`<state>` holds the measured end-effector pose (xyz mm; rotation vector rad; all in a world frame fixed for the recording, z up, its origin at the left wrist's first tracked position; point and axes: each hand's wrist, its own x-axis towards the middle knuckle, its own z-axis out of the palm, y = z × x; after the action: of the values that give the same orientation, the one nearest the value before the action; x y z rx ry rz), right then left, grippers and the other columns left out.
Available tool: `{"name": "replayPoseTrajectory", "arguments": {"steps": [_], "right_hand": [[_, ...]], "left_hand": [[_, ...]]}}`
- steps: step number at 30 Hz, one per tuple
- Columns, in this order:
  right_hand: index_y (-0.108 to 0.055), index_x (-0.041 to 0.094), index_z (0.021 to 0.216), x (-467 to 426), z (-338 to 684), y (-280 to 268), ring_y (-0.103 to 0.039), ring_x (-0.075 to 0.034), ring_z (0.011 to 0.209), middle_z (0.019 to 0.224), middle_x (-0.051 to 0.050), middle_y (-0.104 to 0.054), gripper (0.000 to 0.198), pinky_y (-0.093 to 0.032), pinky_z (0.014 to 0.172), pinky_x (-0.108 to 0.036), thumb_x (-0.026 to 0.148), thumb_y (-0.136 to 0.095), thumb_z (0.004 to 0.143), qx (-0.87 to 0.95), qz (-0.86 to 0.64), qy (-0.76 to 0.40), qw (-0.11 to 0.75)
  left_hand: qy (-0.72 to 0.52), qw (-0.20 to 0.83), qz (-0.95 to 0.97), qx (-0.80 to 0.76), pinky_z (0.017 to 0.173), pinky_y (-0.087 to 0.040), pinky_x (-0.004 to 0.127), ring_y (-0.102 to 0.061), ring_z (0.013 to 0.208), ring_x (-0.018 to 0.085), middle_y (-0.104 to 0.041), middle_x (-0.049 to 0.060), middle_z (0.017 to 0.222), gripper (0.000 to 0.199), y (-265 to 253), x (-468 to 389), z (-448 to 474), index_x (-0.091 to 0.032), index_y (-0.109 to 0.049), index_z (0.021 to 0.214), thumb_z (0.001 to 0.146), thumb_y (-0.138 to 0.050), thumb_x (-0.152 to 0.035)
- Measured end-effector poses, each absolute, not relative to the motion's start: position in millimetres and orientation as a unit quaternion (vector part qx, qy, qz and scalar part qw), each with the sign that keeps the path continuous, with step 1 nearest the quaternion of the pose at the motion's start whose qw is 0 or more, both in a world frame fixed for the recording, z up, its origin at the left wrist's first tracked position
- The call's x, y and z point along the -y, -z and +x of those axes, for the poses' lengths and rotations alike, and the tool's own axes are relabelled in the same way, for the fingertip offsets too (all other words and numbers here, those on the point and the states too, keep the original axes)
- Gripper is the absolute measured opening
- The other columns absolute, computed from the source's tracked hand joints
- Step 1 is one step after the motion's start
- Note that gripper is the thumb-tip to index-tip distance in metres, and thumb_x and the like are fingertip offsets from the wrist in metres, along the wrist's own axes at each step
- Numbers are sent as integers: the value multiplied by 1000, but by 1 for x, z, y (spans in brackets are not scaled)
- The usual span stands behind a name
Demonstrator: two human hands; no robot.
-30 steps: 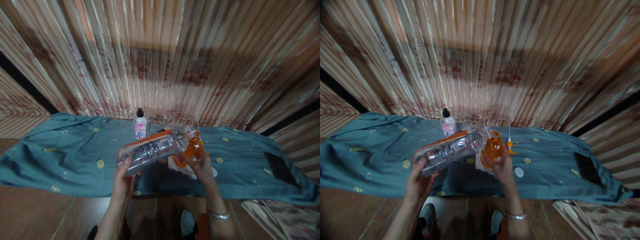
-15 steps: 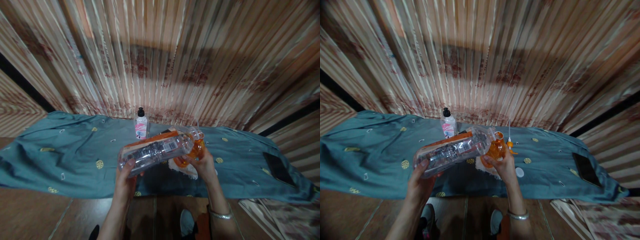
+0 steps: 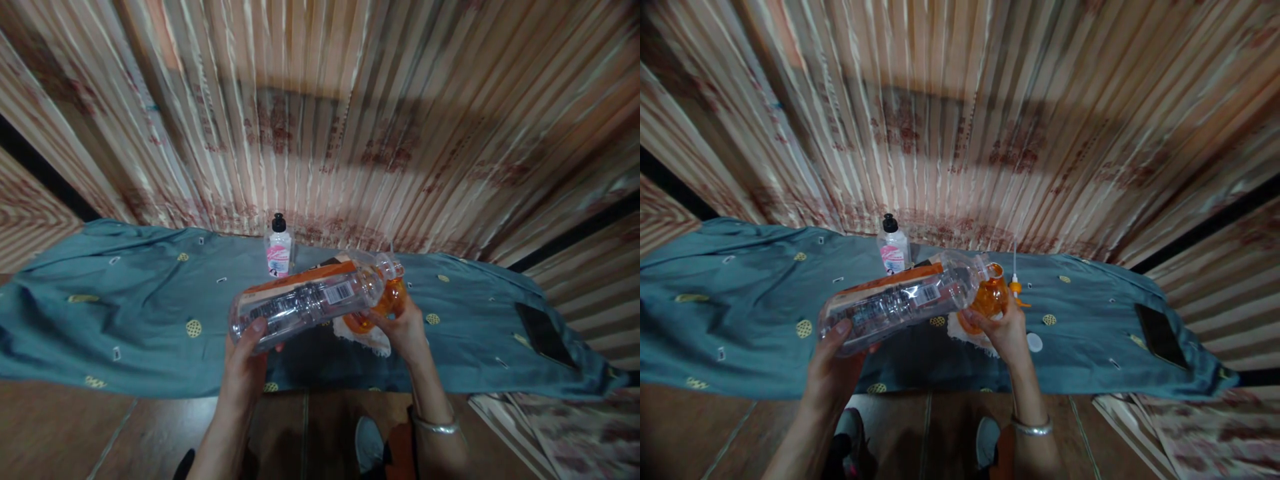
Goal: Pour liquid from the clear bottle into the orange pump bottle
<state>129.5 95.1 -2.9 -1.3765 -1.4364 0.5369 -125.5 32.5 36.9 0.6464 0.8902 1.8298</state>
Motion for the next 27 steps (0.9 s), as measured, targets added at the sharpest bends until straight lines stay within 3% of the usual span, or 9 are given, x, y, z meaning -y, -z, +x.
{"name": "replayPoseTrajectory", "arguments": {"steps": [7, 14, 27], "right_hand": [[-56, 20, 139, -96, 132, 8, -71, -37, 116, 131, -17, -73, 96, -56, 103, -53, 55, -93, 57, 579, -596, -224, 510], [-64, 19, 123, -95, 135, 5, -75, -36, 104, 113, -15, -79, 79, -58, 96, -53, 57, -91, 60, 587, -600, -241, 487], [-66, 21, 114, -95, 134, 0, -76, -34, 101, 113, -12, -80, 72, -60, 93, -50, 55, -95, 57, 568, -569, -288, 521]], "left_hand": [[-746, 486, 274, -364, 43, -48, 23, -61, 61, 14, -73, 3, 92, 43, -30, -32, -132, -24, -76, 108, 70, -89, -41], [-738, 498, 277, -362, 45, -49, 24, -61, 62, 14, -72, 3, 92, 45, -27, -34, -132, -25, -75, 113, 73, -87, -39], [-738, 496, 273, -367, 45, -48, 23, -61, 63, 14, -72, 2, 93, 46, -25, -37, -129, -25, -74, 112, 72, -88, -42]]}}
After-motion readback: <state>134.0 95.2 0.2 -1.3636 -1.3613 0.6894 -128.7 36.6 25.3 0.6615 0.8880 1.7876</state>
